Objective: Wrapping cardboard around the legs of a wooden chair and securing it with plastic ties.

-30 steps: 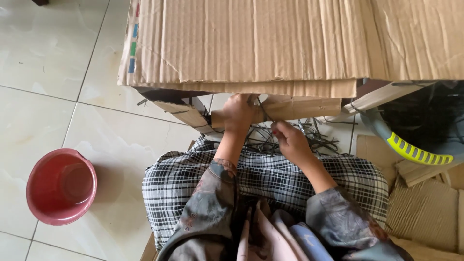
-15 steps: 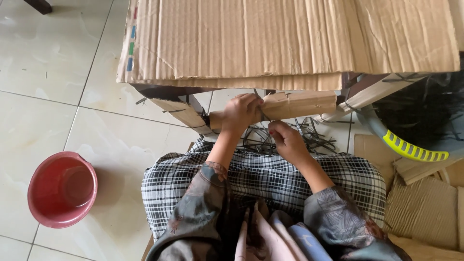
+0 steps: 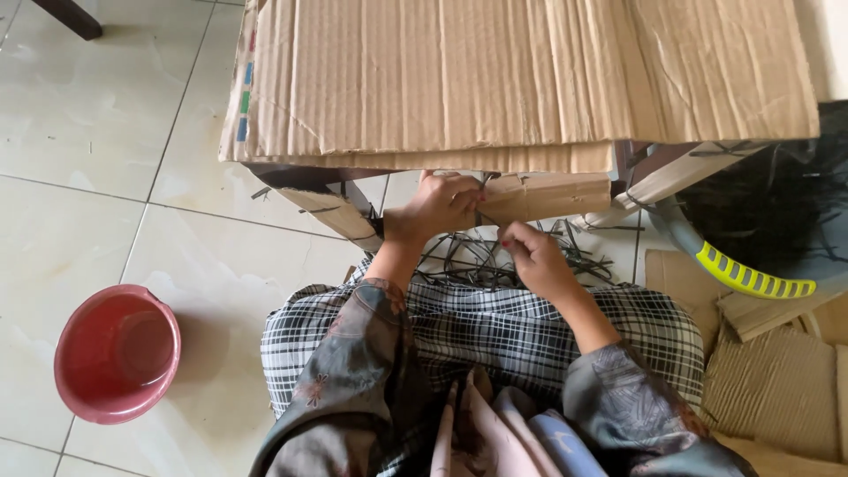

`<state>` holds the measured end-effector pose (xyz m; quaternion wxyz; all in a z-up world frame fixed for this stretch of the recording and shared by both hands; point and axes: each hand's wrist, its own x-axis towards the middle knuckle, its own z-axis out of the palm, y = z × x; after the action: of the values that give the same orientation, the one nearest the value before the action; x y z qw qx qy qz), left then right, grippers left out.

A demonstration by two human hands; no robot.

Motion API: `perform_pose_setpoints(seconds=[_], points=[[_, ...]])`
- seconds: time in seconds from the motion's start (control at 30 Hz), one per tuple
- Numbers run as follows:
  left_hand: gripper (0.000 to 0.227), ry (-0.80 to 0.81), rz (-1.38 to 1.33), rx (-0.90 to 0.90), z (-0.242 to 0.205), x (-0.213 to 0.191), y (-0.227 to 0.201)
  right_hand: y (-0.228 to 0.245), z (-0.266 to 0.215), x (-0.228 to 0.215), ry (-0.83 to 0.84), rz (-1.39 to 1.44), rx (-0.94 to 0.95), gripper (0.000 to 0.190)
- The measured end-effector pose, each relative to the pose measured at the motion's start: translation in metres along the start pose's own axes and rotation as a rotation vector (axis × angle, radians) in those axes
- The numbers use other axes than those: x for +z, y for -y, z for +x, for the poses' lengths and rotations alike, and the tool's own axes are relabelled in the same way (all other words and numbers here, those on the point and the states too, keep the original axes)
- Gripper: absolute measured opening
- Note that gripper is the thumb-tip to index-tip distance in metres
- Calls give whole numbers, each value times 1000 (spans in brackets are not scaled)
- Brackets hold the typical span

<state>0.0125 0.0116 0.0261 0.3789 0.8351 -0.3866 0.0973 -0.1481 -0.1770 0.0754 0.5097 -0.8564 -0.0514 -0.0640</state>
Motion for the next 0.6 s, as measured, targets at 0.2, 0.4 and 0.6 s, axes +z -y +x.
perform_pose_setpoints(seconds=[0.2, 0.4, 0.6], points=[[4, 112, -75, 129, 9, -67, -49, 72, 26, -19, -47, 92, 45, 15], [7, 123, -102, 169, -4, -42, -29, 87, 75, -13, -168, 31, -81, 19], [16, 152, -62, 215, -8, -31, -10, 25, 58, 5, -272, 87, -51, 40]])
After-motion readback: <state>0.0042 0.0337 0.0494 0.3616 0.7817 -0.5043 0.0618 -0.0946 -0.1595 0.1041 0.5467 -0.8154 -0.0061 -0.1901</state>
